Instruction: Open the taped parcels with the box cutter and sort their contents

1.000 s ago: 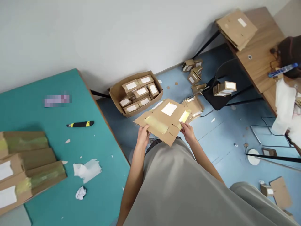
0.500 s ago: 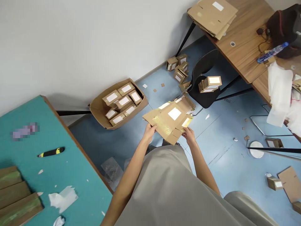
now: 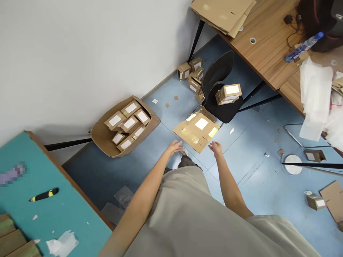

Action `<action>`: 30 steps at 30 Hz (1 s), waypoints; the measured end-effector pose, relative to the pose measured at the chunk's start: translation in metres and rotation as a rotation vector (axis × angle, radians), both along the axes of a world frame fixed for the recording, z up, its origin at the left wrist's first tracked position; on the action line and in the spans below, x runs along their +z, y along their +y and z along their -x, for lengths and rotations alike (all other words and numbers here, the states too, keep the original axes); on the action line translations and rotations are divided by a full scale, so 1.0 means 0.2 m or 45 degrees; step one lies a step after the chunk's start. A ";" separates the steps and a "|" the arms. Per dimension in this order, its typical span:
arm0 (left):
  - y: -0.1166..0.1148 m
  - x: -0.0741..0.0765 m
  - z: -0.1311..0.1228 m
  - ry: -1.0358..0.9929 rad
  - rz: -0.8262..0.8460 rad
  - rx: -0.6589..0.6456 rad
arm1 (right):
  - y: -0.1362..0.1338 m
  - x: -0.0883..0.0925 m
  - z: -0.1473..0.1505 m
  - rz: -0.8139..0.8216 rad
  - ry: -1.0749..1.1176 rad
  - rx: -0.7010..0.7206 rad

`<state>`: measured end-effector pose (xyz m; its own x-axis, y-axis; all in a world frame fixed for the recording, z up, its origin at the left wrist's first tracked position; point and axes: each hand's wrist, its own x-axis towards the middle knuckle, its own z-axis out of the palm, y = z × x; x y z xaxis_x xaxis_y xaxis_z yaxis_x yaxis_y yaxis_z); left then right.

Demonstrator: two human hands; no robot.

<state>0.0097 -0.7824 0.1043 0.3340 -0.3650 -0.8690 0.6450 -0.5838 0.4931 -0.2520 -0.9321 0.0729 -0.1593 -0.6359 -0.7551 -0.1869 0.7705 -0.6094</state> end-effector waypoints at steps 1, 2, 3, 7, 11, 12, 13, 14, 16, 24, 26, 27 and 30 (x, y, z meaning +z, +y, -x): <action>0.04 -0.02 -0.01 0.003 -0.054 -0.018 | 0.00 -0.02 0.01 -0.020 0.036 0.006; 0.09 -0.04 -0.02 0.003 -0.097 -0.029 | 0.01 -0.04 0.03 -0.037 0.064 0.018; 0.16 -0.05 -0.03 0.001 -0.124 -0.031 | 0.02 -0.06 0.04 -0.052 0.081 0.038; 0.45 -0.02 -0.07 -0.008 -0.136 0.043 | 0.08 -0.07 0.00 -0.079 0.079 0.199; 0.75 0.03 -0.09 -0.030 -0.104 0.242 | 0.17 -0.05 -0.23 -0.069 0.017 0.480; 0.82 0.05 -0.10 -0.039 -0.093 0.306 | 0.20 -0.05 -0.32 -0.064 -0.009 0.570; 0.89 0.06 -0.11 -0.049 -0.077 0.375 | 0.22 -0.05 -0.42 -0.057 -0.037 0.664; 0.96 0.08 -0.12 -0.061 -0.055 0.451 | 0.26 -0.04 -0.53 -0.049 -0.066 0.763; 1.10 0.11 -0.14 -0.111 0.015 0.629 | 0.33 -0.02 -0.76 -0.028 -0.129 0.972; 1.81 0.24 -0.28 -0.440 0.258 1.452 | 0.94 0.17 -1.67 0.135 -0.401 1.820; 2.04 0.25 -0.31 -0.503 0.262 1.640 | 1.18 0.22 -1.87 0.165 -0.460 2.005; 2.15 0.25 -0.31 -0.527 0.254 1.723 | 1.31 0.24 -1.96 0.176 -0.491 2.093; 2.49 0.23 -0.29 -0.573 0.180 1.915 | 1.73 0.28 -2.16 0.179 -0.577 2.337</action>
